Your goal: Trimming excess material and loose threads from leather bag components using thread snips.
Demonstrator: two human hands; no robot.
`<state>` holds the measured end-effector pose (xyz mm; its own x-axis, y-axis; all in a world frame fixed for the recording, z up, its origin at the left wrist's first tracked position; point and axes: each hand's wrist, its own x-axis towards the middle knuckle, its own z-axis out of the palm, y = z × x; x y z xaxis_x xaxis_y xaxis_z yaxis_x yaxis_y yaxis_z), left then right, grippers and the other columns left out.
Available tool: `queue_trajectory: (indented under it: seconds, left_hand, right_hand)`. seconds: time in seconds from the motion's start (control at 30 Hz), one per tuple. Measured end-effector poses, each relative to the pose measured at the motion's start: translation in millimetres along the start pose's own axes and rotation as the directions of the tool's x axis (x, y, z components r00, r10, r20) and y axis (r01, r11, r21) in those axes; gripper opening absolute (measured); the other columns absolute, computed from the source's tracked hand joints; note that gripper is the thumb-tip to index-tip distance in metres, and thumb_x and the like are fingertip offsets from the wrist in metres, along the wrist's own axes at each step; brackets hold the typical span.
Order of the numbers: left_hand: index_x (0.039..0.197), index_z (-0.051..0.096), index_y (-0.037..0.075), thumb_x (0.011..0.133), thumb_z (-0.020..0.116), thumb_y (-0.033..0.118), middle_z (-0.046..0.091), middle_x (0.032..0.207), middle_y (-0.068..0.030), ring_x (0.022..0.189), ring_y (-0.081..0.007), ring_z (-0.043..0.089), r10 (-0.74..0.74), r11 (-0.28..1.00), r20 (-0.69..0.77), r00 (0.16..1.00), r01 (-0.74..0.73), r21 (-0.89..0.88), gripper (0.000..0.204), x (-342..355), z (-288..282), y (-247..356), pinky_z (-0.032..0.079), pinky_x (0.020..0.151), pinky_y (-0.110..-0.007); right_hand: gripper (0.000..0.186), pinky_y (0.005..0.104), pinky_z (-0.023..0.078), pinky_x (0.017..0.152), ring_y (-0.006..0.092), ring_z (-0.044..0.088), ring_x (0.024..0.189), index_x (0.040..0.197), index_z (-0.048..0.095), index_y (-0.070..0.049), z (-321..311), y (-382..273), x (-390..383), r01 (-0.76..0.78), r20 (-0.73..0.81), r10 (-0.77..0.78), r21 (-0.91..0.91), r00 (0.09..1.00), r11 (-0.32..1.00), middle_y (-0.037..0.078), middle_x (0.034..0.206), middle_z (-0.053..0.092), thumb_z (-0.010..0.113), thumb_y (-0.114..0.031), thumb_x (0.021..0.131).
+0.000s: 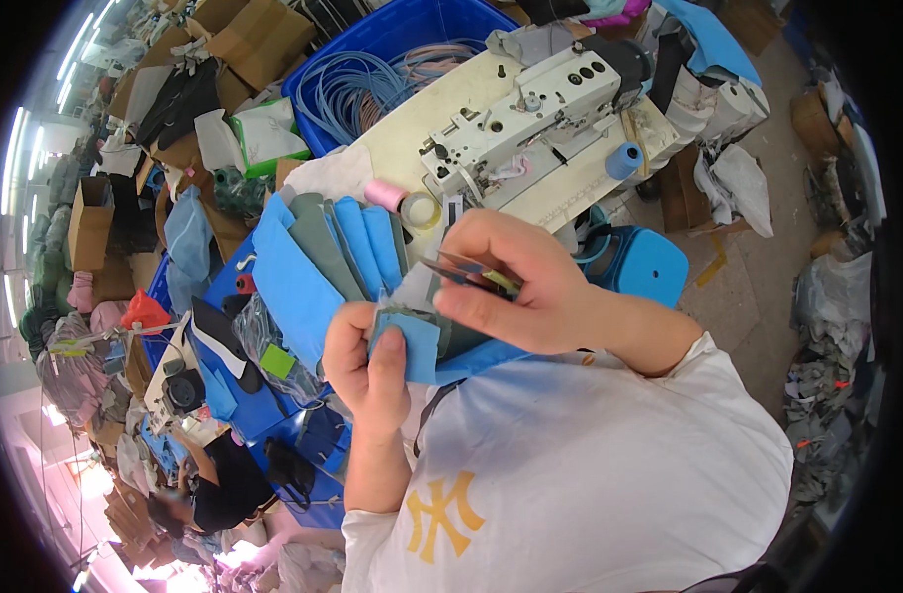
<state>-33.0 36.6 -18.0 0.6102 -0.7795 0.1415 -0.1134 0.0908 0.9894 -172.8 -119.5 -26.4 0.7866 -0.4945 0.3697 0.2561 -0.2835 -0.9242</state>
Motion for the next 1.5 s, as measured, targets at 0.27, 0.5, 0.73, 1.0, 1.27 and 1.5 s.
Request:
queue_trajectory:
  seconds: [0.27,0.5,0.73,1.0,1.27,1.5]
  left_hand:
    - [0.098,0.046,0.004,0.095,0.054,0.051,0.055,0.085,-0.0034,0.076,-0.0110,0.052,0.018,0.993,-0.024,1.000,-0.020,-0.114,0.048,-0.1,1.9,-4.6,0.042,0.070,-0.024]
    - [0.104,0.045,0.001,0.098,0.049,0.059,0.053,0.093,-0.0067,0.084,-0.0126,0.050,0.000,0.995,-0.004,1.000,0.000,-0.095,0.058,-2.0,3.0,-1.4,0.042,0.077,-0.027]
    - [0.095,0.047,0.005,0.100,0.040,0.061,0.051,0.086,-0.0029,0.080,-0.0112,0.049,0.039,0.999,-0.046,0.998,-0.038,0.027,0.057,-5.5,2.4,-6.5,0.041,0.074,-0.025]
    - [0.100,0.048,0.002,0.094,0.046,0.068,0.052,0.093,-0.0048,0.086,-0.0126,0.048,0.036,0.994,0.014,0.999,-0.037,0.100,0.066,-6.7,4.8,-10.3,0.039,0.078,-0.027]
    - [0.109,0.043,0.000,0.100,0.048,0.055,0.048,0.100,-0.0082,0.087,-0.0133,0.046,0.084,0.996,0.153,0.985,-0.079,-0.036,0.056,-4.5,2.8,-17.8,0.040,0.080,-0.028]
    - [0.113,0.042,0.001,0.095,0.061,0.033,0.048,0.104,-0.0115,0.088,-0.0189,0.045,0.253,0.959,-0.094,0.963,-0.237,0.154,0.041,4.7,10.4,-37.7,0.041,0.080,-0.032]
  right_hand:
    - [0.038,0.0229,0.038,0.063,0.0055,0.044,0.073,0.108,0.057,-0.008,10.3,-6.0,3.5,-0.293,0.263,0.202,0.378,0.943,0.878,-0.003,0.092,0.052,0.082,-0.019,0.083]
    - [0.046,0.0243,0.039,0.062,0.0065,0.047,0.071,0.113,0.057,-0.008,7.5,-14.3,4.5,-0.207,0.305,0.117,0.280,0.945,0.938,-0.003,0.089,0.053,0.085,-0.022,0.078]
    - [0.045,0.0236,0.038,0.060,0.0056,0.044,0.069,0.113,0.057,-0.007,17.1,-5.3,4.7,-0.048,0.201,0.031,0.081,0.979,0.996,-0.003,0.087,0.050,0.083,-0.013,0.077]
    - [0.038,0.0251,0.038,0.059,0.0075,0.045,0.068,0.106,0.057,-0.008,21.1,-7.7,8.1,-0.047,0.157,0.025,0.136,0.987,0.990,-0.003,0.082,0.051,0.082,-0.011,0.078]
    - [0.034,0.0296,0.047,0.065,0.0171,0.062,0.073,0.107,0.060,-0.009,22.1,-5.7,6.8,-0.096,0.152,0.084,0.078,0.985,0.992,0.004,0.086,0.065,0.077,-0.014,0.078]
    - [0.034,0.0238,0.044,0.058,0.0076,0.055,0.065,0.107,0.058,-0.003,31.0,7.0,2.2,0.063,-0.059,-0.063,-0.005,0.996,0.998,0.001,0.080,0.061,0.075,0.002,0.077]
